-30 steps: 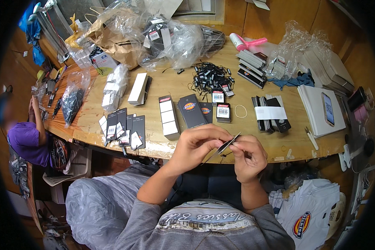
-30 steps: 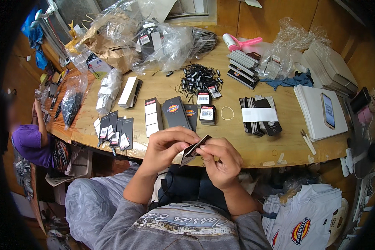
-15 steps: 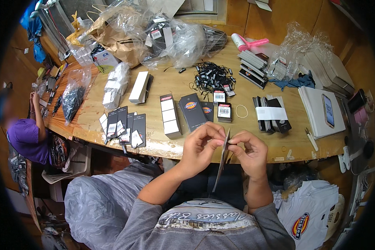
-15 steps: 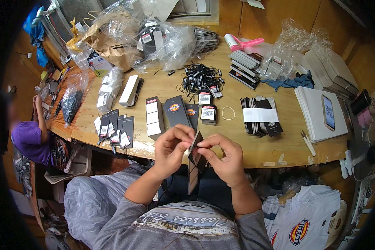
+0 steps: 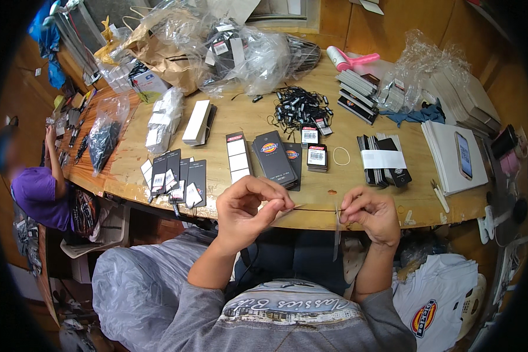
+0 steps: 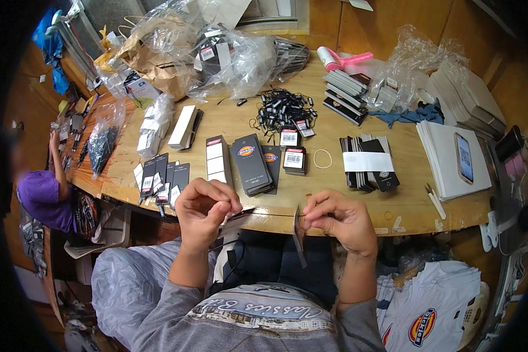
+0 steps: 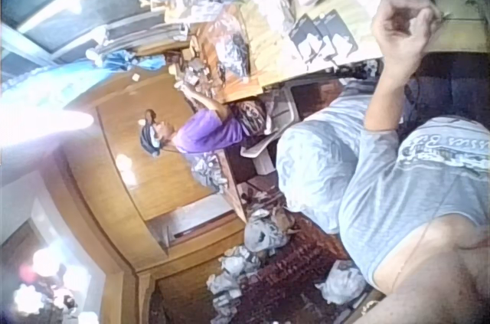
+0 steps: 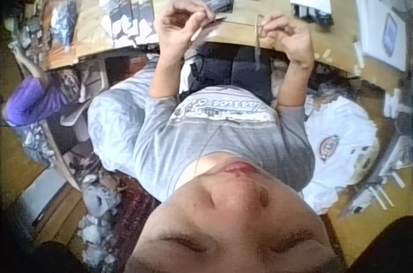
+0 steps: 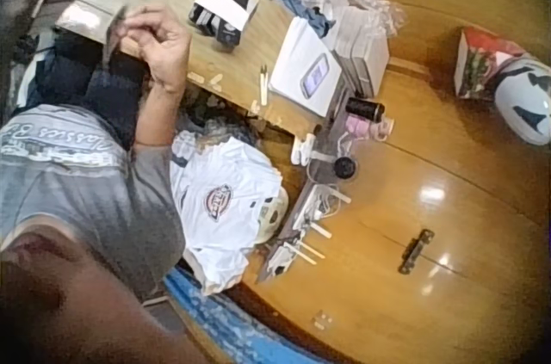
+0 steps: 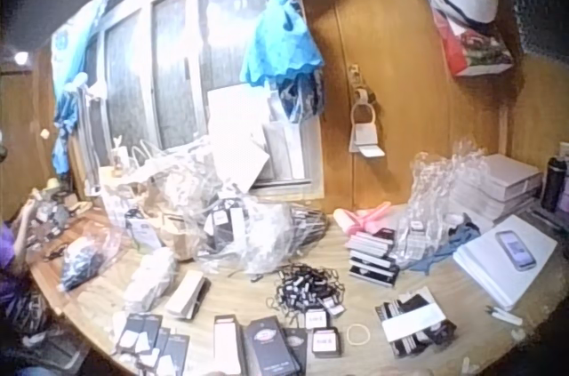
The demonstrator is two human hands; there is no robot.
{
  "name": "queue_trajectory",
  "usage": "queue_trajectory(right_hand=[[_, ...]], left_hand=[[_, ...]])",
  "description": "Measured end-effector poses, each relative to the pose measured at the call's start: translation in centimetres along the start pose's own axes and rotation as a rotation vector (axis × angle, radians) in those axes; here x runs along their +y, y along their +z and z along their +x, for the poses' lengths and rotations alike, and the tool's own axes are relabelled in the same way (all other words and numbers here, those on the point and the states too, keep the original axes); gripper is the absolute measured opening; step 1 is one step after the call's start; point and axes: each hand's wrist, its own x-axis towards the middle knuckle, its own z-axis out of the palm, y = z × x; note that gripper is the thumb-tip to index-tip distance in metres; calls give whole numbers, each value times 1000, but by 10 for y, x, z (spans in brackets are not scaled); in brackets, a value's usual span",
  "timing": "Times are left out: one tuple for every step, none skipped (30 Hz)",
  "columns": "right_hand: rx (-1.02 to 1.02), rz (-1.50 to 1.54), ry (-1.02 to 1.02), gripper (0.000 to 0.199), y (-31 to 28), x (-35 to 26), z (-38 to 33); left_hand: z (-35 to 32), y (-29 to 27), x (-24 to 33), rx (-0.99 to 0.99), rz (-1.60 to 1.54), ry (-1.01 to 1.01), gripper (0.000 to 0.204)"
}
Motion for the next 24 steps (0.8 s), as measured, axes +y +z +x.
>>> queue_trajectory(right_hand=[[29, 39, -18, 13, 3, 1, 1], [64, 62, -33, 13, 5, 2, 2], [98, 85, -48, 14, 8, 3, 4], [132, 108, -63, 14, 9, 4, 6], [111, 122, -64, 15, 8, 4, 6], [90, 135, -64, 15, 7, 5, 6], [69, 148, -65, 16, 7, 5, 6], [69, 146, -75, 15, 9, 5, 7], [70, 143, -86, 15, 13, 4, 9], [70, 140, -97, 15, 17, 3, 10], [82, 135, -87, 15, 20, 2, 11], [93, 129, -76, 15, 23, 1, 11], [103, 124, -65, 14, 25, 1, 12], [118, 96, -71, 14, 27, 0, 12], [135, 69, -78, 13, 28, -1, 12], [152, 42, -85, 13, 29, -1, 12], [149, 17, -86, 13, 29, -1, 12], [146, -8, -87, 13, 29, -1, 12], [144, -32, -89, 12, 29, -2, 12], [148, -60, -102, 12, 30, -2, 12], [153, -88, -116, 12, 30, -2, 12], [157, -116, -130, 12, 31, -2, 13], [164, -147, -124, 12, 31, -3, 12], [171, -178, -119, 11, 32, -5, 12]], left_hand=[[0, -2, -1, -28, -2, 21, 7], [1, -3, -2, -56, -3, 42, 8], [2, -4, -2, -108, 88, 53, 9], [2, -2, -2, -105, 123, 18, 9], [3, 2, 0, -102, 158, -17, 10], [2, 5, 0, -97, 193, -52, 11], [1, 10, -3, -10, 57, -125, 14], [1, 12, -5, -8, 40, -156, 14], [2, 14, -7, -7, 21, -185, 13], [2, 15, -8, -6, 2, -215, 13], [2, 15, -11, -48, 18, -226, 11], [4, 17, -11, -74, 60, -196, 11], [6, 20, -11, -100, 102, -165, 12], [7, 22, -11, -126, 144, -134, 13], [7, 23, -11, -136, 176, -96, 16], [7, 24, -10, -134, 230, -66, 16], [8, 26, -9, -133, 284, -36, 16], [9, 27, -8, -132, 338, -6, 17], [9, 27, -7, -125, 354, 0, 17], [10, 28, -6, -119, 369, 5, 17], [10, 28, -6, -112, 384, 11, 17], [10, 27, -6, -125, 394, 6, 17], [11, 26, -6, -139, 404, 1, 17], [11, 25, -6, -152, 415, -4, 17]])
